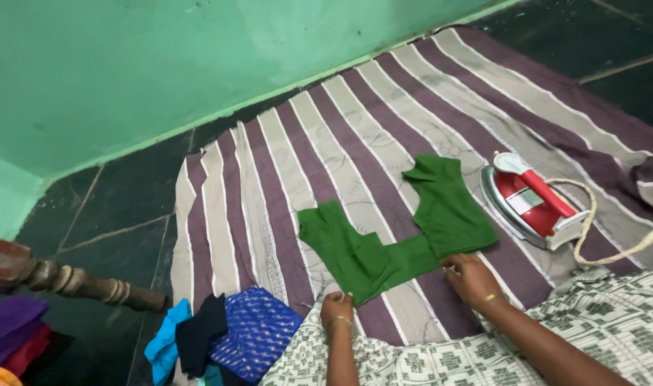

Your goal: The person irons a green sleeveless top on a striped cloth laid on the floor. They repeatedly smooth the fabric with their hands and use a red electric iron to press different sections of the garment.

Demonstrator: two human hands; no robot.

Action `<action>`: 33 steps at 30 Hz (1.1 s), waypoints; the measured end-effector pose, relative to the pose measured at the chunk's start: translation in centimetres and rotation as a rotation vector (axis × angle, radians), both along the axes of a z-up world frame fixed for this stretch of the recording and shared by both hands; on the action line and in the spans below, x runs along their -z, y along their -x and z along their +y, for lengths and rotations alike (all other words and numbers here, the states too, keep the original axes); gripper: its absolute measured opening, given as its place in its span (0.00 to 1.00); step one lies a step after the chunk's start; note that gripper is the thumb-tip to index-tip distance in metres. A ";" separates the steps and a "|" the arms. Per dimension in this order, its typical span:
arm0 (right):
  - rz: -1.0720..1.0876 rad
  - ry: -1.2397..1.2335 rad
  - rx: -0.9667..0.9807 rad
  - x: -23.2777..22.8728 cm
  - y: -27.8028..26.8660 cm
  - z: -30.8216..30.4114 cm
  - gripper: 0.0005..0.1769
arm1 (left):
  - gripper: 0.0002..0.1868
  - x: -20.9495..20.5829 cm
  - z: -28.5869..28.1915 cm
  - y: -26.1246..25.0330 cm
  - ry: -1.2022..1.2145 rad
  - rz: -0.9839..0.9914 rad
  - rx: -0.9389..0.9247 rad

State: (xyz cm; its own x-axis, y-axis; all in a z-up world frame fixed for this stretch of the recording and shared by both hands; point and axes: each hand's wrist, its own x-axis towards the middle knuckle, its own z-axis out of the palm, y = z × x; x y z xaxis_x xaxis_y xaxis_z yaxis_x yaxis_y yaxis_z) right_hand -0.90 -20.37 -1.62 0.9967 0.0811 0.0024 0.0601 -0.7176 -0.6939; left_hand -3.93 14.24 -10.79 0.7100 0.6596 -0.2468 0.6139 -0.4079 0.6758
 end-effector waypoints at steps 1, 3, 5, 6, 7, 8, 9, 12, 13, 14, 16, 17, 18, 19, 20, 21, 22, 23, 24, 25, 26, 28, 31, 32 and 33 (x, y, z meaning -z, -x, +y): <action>0.011 -0.011 -0.007 0.3 -0.5 0.8 0.13 | 0.19 -0.6 -0.3 0.1 -0.007 0.037 -0.008; 0.033 -0.034 -0.022 1.4 -2.3 3.1 0.12 | 0.17 -2.0 -1.0 0.3 -0.022 0.112 -0.023; -0.005 -0.025 -0.057 2.7 -3.7 4.9 0.11 | 0.17 -3.3 -1.6 0.5 -0.010 0.115 -0.038; -0.023 -0.020 -0.076 3.4 -4.4 5.9 0.11 | 0.17 -3.9 -1.7 0.5 -0.004 0.117 -0.046; -0.026 -0.037 -0.076 4.0 -4.9 6.8 0.11 | 0.17 -4.4 -1.9 0.6 -0.005 0.115 -0.049; -0.029 -0.055 -0.077 4.6 -5.4 7.8 0.12 | 0.17 -4.8 -1.9 0.6 -0.007 0.112 -0.051; -0.032 -0.070 -0.078 5.0 -5.8 8.5 0.12 | 0.17 -5.0 -2.0 0.6 -0.007 0.109 -0.054; -0.010 0.179 -0.017 5.5 -6.7 11.0 0.17 | 0.17 -5.6 -1.8 0.1 0.041 0.163 -0.073; 0.080 0.191 0.018 5.5 -7.0 11.6 0.18 | 0.17 -5.7 -1.7 -0.1 0.061 0.157 -0.060; 0.169 0.203 0.054 5.4 -7.2 12.0 0.20 | 0.17 -5.9 -1.5 -0.3 0.082 0.150 -0.046; 0.285 0.230 0.082 5.3 -7.5 12.2 0.22 | 0.16 -6.2 -1.4 -0.6 0.106 0.147 -0.042; 0.314 0.244 0.071 5.2 -7.6 12.1 0.23 | 0.16 -6.5 -1.4 -0.7 0.109 0.151 -0.049; 0.343 0.258 0.061 5.2 -7.5 12.0 0.24 | 0.16 -6.7 -1.4 -0.7 0.112 0.155 -0.057; 0.324 0.231 0.052 5.1 -7.5 11.7 0.24 | 0.15 -7.1 -1.5 -0.8 0.115 0.172 -0.064; 0.305 0.203 0.043 5.1 -7.2 11.3 0.24 | 0.15 -7.4 -1.7 -0.7 0.117 0.189 -0.070; 0.285 0.175 0.031 5.1 -7.0 11.1 0.24 | 0.15 -7.8 -1.7 -0.6 0.119 0.206 -0.080; 0.287 0.174 0.036 5.1 -6.8 10.9 0.23 | 0.13 -8.1 -1.9 -0.6 0.120 0.218 -0.094; 0.290 0.173 0.043 5.2 -6.5 10.7 0.23 | 0.12 -8.3 -2.1 -0.5 0.121 0.233 -0.107; 0.293 0.171 0.050 5.1 -6.1 10.5 0.22 | 0.11 -8.5 -2.3 -0.3 0.123 0.247 -0.120; 0.316 0.183 0.060 5.0 -5.7 10.4 0.23 | 0.10 -8.5 -2.5 -0.2 0.096 0.217 -0.101; 0.339 0.195 0.069 4.8 -5.4 10.2 0.23 | 0.10 -8.6 -2.7 -0.1 0.070 0.186 -0.083; 0.364 0.225 0.095 4.2 -4.8 10.2 0.24 | 0.10 -8.5 -2.9 -0.2 0.052 0.164 -0.077; 0.346 0.285 0.133 3.0 -3.7 10.5 0.24 | 0.10 -7.9 -3.0 -0.3 0.070 0.194 -0.097; 0.322 0.310 0.143 2.6 -3.2 10.8 0.24 | 0.11 -7.6 -2.8 -0.4 0.072 0.206 -0.090; 0.299 0.335 0.150 2.2 -2.7 11.0 0.24 | 0.11 -7.3 -2.7 -0.4 0.074 0.220 -0.085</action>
